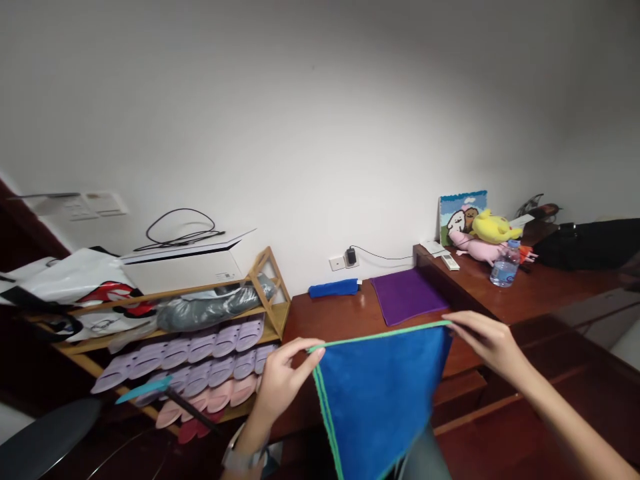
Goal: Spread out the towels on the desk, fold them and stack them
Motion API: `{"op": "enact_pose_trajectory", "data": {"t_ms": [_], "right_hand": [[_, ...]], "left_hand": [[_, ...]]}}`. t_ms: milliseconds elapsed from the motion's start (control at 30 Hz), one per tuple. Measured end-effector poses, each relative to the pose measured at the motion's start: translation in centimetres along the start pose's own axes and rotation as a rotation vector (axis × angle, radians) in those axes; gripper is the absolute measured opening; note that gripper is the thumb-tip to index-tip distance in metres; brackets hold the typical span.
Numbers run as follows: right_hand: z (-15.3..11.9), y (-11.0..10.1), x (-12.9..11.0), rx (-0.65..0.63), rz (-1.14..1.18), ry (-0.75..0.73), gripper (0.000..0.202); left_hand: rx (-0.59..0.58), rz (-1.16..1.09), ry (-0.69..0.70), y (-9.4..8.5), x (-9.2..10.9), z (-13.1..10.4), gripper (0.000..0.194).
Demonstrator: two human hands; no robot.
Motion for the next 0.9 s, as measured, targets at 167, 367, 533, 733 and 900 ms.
{"op": "enact_pose_trajectory", "data": {"t_ms": [167,367,533,733,900], "right_hand": [[4.4,-1.2,4.3,-0.097,-0.032,0.117,0.029],[12.0,3.2,15.2,-0.133,-0.128,0.190,0.030],[20.3,6.8,22.8,-0.027,-0.245,0.288,0.026],[20.6,10.7,28.4,0.082,-0.274,0.387,0.029],[9.6,17.4,31.7,0.021,-0.365,0.458,0.033]], "left_hand": [[-0.121,-0.136,-0.122,4.3,-0.8,6.6,0.034],[-0.187,-0.188,-0.154,10.9,-6.5,17.9,0.039],[-0.033,-0.057,-0.022,15.8,-9.5,27.6,0.030],[0.018,0.058,0.078,20.2,-12.8,29.1,0.019],[-0.092,0.285,0.240,25.3,-21.1,21.4,0.023]]}}
Point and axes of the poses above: each hand's wrist, its own z-axis towards the middle knuckle, its own y-axis out of the palm, x = y × z, the point moved 1 cm from there along z, towards the middle knuckle, and after that the axes turned 15 degrees about -z, right-handed, at the moved point
